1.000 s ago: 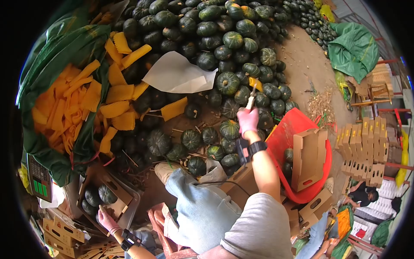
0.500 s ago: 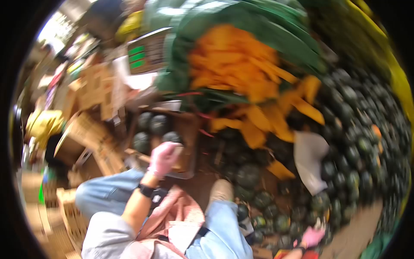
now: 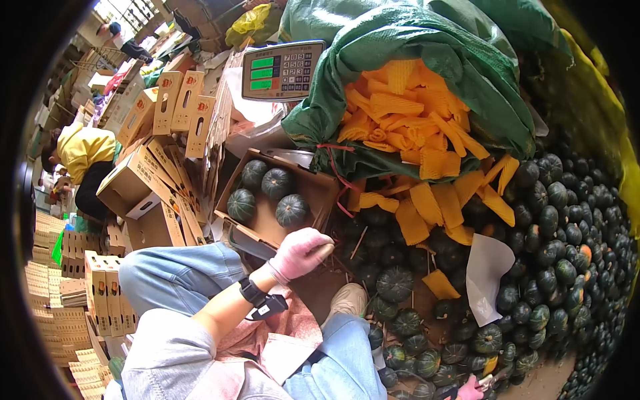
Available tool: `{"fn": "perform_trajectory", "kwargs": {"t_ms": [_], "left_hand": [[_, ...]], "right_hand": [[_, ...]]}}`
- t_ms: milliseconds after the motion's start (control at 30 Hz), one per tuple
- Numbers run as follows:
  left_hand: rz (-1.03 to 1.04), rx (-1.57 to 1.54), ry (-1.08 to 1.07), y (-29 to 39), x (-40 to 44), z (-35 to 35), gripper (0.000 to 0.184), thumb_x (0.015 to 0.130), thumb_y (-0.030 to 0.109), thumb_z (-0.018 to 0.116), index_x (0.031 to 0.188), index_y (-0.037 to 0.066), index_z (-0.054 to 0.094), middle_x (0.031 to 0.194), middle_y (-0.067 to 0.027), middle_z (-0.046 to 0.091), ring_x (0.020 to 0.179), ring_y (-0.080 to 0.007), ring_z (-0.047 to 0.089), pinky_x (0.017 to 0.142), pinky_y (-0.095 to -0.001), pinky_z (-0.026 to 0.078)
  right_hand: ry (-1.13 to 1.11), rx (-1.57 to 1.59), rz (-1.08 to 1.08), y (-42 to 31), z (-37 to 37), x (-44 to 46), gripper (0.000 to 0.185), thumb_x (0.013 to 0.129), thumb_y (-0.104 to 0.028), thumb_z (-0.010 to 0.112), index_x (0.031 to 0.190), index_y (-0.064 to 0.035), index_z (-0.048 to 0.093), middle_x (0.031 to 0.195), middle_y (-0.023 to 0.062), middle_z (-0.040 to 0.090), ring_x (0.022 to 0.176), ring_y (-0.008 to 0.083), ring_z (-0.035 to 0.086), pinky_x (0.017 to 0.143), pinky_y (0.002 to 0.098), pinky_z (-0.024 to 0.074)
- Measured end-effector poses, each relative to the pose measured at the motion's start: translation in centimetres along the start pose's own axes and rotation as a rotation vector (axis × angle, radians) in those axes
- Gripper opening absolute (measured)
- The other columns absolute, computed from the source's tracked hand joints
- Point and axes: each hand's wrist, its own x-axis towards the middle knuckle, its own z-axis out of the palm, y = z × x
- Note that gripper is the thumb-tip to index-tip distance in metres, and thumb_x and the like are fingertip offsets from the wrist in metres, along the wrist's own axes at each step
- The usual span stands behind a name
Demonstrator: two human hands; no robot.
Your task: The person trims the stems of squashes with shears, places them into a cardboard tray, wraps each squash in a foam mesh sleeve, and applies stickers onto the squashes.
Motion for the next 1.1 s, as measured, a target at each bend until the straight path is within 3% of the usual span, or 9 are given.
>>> {"fn": "perform_trajectory", "kwargs": {"t_ms": [100,200,267,333,367,500,833,1000,1100], "left_hand": [[-0.281,-0.436,-0.220,2.6,-1.0,2.4,0.019,0.083,0.013,0.067,0.099,0.004,0.063,0.088,-0.0075,0.064,0.083,-0.0194,0.063,0.076,-0.0308,0.051],[-0.608,-1.053,-0.652,4.2,-1.8,7.4,0.057,0.090,0.024,0.061,0.140,0.010,0.035,0.130,-0.0131,0.049,0.122,-0.0212,0.047,0.099,-0.0366,0.042],[-0.948,-1.402,-0.747,5.7,-2.6,10.5,0.068,0.092,0.042,0.054,0.146,0.016,0.022,0.142,-0.0159,0.035,0.129,-0.0272,0.039,0.103,-0.0426,0.038],[-1.181,-1.534,-0.813,6.2,-3.5,13.9,0.075,0.089,0.057,0.047,0.148,0.020,0.017,0.148,-0.0157,0.027,0.131,-0.0308,0.036,0.105,-0.0497,0.034],[-1.168,-1.644,-0.934,6.6,-2.7,14.4,0.078,0.089,0.063,0.041,0.147,0.017,0.021,0.149,-0.0140,0.026,0.133,-0.0300,0.034,0.109,-0.0504,0.024],[-1.454,-1.999,-0.645,5.9,-1.8,13.4,0.053,0.093,0.050,0.042,0.131,0.014,0.044,0.133,-0.0122,0.049,0.117,-0.0333,0.052,0.095,-0.0548,0.044],[-1.172,-1.797,-0.570,5.7,-2.0,12.9,0.058,0.094,0.051,0.037,0.139,0.014,0.035,0.141,-0.0164,0.039,0.130,-0.0376,0.036,0.105,-0.0592,0.029],[-1.158,-1.816,-0.568,6.0,-2.7,10.9,0.069,0.089,0.058,0.044,0.145,0.021,0.028,0.143,-0.0128,0.037,0.129,-0.0342,0.039,0.102,-0.0594,0.032],[-0.968,-1.828,-0.602,5.9,-2.8,10.9,0.074,0.083,0.039,0.065,0.144,0.026,0.026,0.139,-0.0098,0.039,0.120,-0.0298,0.046,0.097,-0.0522,0.040]], "right_hand": [[-0.181,0.530,0.225,-4.4,-5.8,-6.3,0.053,0.073,-0.041,0.074,0.083,0.0081,0.058,0.052,0.0167,0.058,0.034,0.0255,0.051,0.036,0.0383,0.0400],[-0.618,0.866,0.252,-14.4,-13.1,-15.7,0.032,0.081,-0.030,0.066,0.099,-0.0038,0.062,0.059,0.0109,0.061,0.033,0.0170,0.049,0.030,0.0291,0.0367],[-0.807,1.120,0.250,-19.6,-13.0,-20.7,0.027,0.081,-0.018,0.063,0.105,-0.0068,0.060,0.092,0.0055,0.067,0.060,0.0157,0.063,0.047,0.0256,0.0485],[-1.185,1.164,0.030,-23.3,-13.7,-22.8,0.041,0.076,-0.003,0.063,0.116,-0.0021,0.052,0.106,0.0068,0.060,0.092,0.0176,0.061,0.078,0.0289,0.0506],[-1.341,1.233,-0.019,-23.9,-12.3,-23.4,0.042,0.074,-0.002,0.066,0.113,-0.0018,0.050,0.108,0.0059,0.058,0.094,0.0179,0.060,0.080,0.0297,0.0491],[-0.900,0.564,-0.684,-24.2,-9.7,-24.9,0.057,0.059,-0.023,0.078,0.105,-0.0053,0.049,0.093,0.0103,0.057,0.087,0.0268,0.057,0.080,0.0369,0.0457],[-0.646,0.174,-0.927,-24.2,-10.0,-26.2,0.062,0.057,-0.034,0.073,0.103,-0.0041,0.045,0.095,0.0143,0.053,0.094,0.0334,0.051,0.087,0.0444,0.0391],[-0.824,0.122,-0.919,-24.5,-10.7,-25.9,0.067,0.058,-0.033,0.072,0.112,-0.0026,0.047,0.104,0.0169,0.056,0.101,0.0352,0.052,0.090,0.0450,0.0400],[-0.837,0.137,-0.962,-24.6,-11.1,-26.2,0.073,0.057,-0.034,0.073,0.116,-0.0029,0.046,0.106,0.0173,0.056,0.103,0.0366,0.051,0.090,0.0453,0.0395]]}}
